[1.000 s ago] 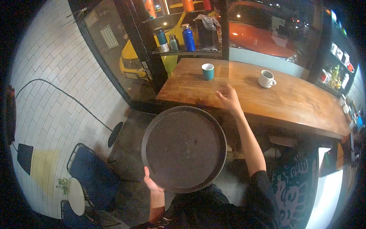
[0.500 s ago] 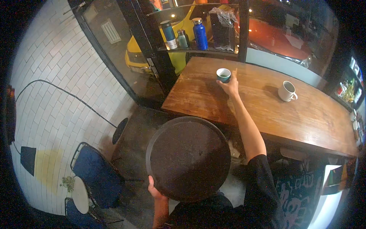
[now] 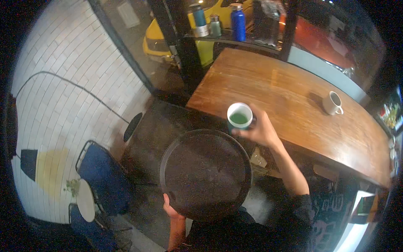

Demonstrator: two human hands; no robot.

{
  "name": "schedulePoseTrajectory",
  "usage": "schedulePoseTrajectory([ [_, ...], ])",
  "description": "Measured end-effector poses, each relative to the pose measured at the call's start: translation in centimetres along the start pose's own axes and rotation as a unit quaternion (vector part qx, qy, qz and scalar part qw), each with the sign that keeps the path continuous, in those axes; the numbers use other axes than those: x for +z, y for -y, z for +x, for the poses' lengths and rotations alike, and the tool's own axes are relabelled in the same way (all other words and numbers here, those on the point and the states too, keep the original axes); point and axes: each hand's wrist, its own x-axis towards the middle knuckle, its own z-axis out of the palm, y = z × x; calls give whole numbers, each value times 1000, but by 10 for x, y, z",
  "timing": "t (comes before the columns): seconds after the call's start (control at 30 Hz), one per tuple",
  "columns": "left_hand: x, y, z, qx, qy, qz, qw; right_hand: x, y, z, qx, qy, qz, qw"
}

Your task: The person picks up a tray and a cup from a wooden counter, carries them to another table to collect more mugs, and then places the items on a surface before handling a kettle by hand.

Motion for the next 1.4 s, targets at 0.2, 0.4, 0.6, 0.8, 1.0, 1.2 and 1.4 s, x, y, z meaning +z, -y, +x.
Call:
schedulePoseTrajectory([
  [0.2,-40,-20,-8,8,2,-172,985,92,1,-29,-20,129,-30,991],
  [0.4,-86,-28,5,61,-212,-37,975,191,-42,-35,33,170,-30,984],
  [0.6,-178,-16,18,38,-244,-78,966,267,-147,-17,82,163,-47,982],
  [0.8,-257,22,38,14,-455,-20,890,334,-313,-2,108,23,-85,990],
  [1.0,-346,79,47,55,-422,-29,904,397,-479,16,150,-112,-116,976],
  [1.2,-378,118,63,38,-483,-102,869,407,-635,44,229,-123,-158,953],
  [1.4,-396,132,68,13,-563,-90,821,400,-709,88,130,-175,-396,892],
])
